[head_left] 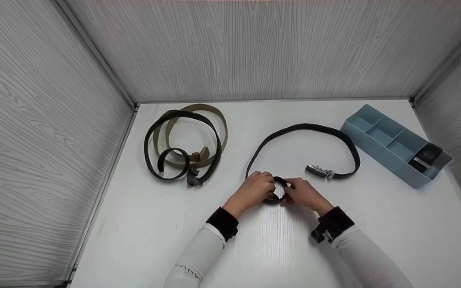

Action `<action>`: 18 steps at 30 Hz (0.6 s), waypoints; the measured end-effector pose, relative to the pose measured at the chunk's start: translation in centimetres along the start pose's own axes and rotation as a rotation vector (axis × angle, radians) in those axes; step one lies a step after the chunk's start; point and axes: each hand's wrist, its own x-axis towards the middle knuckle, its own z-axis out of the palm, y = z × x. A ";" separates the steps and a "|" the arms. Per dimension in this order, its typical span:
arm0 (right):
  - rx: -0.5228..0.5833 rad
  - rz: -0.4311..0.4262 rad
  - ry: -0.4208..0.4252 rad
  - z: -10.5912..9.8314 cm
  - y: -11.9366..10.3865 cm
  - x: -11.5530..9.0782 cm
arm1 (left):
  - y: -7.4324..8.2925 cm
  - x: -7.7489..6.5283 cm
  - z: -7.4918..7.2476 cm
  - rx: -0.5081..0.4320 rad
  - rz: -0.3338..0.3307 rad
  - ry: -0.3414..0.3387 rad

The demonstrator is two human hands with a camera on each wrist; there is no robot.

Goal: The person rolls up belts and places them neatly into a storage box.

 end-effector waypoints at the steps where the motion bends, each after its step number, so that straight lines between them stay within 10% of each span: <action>1: 0.001 -0.021 0.000 0.0 0.1 0.0 | 0.0 0.0 0.0 0.034 0.008 0.001; 18: -0.389 -0.450 0.107 0.2 0.8 0.1 | 0.7 -0.2 0.8 0.074 -0.124 0.076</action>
